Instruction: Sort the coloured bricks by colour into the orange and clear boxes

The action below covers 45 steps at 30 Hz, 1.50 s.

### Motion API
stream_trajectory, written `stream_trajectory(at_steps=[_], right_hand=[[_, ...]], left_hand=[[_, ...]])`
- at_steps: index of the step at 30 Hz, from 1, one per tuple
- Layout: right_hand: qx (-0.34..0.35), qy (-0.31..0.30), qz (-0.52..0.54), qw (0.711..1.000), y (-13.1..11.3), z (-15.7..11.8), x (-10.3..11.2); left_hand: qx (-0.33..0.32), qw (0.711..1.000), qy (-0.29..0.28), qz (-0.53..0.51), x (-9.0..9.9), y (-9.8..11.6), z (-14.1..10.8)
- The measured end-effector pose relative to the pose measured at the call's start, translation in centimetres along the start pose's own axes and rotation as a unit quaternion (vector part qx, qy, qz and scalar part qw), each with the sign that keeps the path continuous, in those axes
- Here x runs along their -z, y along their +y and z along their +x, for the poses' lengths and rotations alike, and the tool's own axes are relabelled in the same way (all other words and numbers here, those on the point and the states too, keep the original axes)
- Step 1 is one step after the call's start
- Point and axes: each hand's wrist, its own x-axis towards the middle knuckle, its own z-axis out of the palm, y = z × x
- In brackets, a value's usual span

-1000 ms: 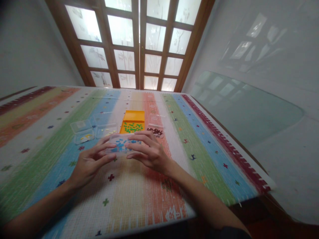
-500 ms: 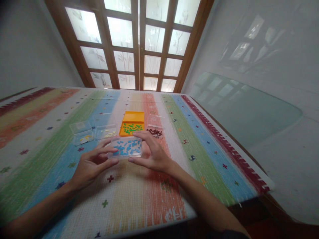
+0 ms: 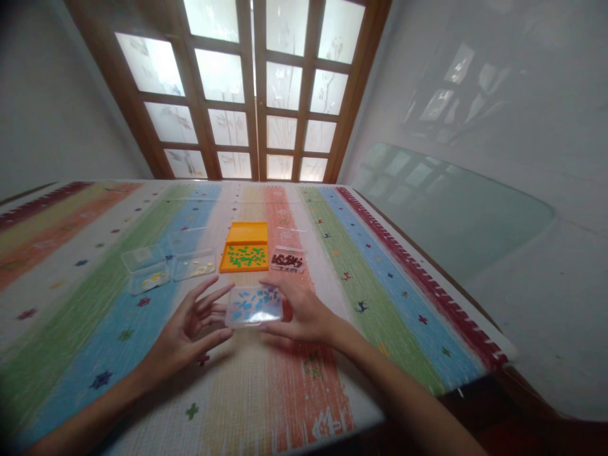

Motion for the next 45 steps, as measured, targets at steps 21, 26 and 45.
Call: stream_trajectory(at_steps=[21, 26, 45], right_hand=[[-0.266, 0.076, -0.096, 0.956, 10.1, -6.8, 8.0], [-0.281, 0.051, -0.092, 0.954, 11.1, -6.7, 8.2], [-0.227, 0.059, -0.093, 0.968, 11.7, -3.4, 7.3]], left_hand=[[-0.286, 0.816, -0.157, 0.477, 2.0, -2.7, 0.3], [-0.268, 0.812, -0.171, 0.489, 2.0, -2.7, 0.4], [-0.218, 0.855, -0.144, 0.449, 1.5, -2.7, 1.1]])
